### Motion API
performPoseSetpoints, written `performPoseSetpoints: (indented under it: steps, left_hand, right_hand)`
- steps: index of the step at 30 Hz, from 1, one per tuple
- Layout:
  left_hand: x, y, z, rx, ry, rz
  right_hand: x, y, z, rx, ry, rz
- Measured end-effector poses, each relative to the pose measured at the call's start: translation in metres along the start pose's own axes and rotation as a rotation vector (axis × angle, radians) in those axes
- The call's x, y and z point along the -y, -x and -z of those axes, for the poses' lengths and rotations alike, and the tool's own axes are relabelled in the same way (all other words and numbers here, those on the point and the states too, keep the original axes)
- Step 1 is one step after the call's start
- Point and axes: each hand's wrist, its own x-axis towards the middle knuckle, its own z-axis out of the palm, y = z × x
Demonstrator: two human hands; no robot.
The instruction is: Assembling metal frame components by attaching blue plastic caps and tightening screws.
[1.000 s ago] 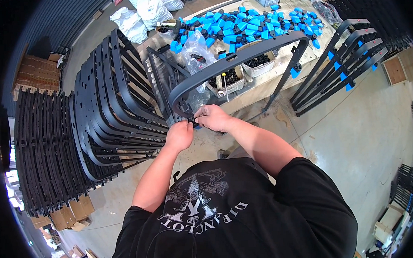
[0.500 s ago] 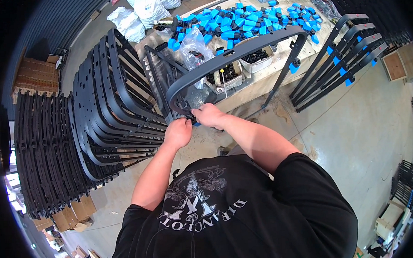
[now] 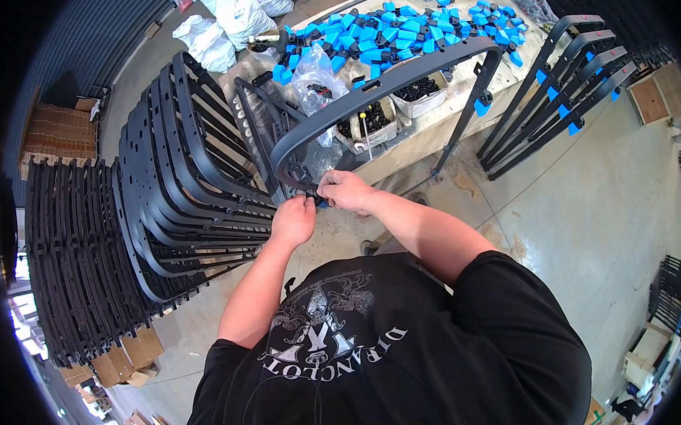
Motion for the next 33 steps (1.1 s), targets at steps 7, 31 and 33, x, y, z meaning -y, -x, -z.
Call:
performPoseSetpoints:
  steps: [7, 31, 33]
  left_hand:
    - [0.0, -0.001, 0.0, -0.011, 0.012, 0.006]
    - [-0.005, 0.0, 0.002, 0.001, 0.012, 0.004]
    - [-0.003, 0.0, 0.002, -0.009, 0.015, 0.001]
  right_hand:
    - [-0.002, -0.001, 0.005, 0.046, -0.138, 0.031]
    - [0.011, -0.005, 0.001, -0.039, 0.399, -0.006]
    - [0.011, -0.006, -0.003, -0.096, 0.401, -0.014]
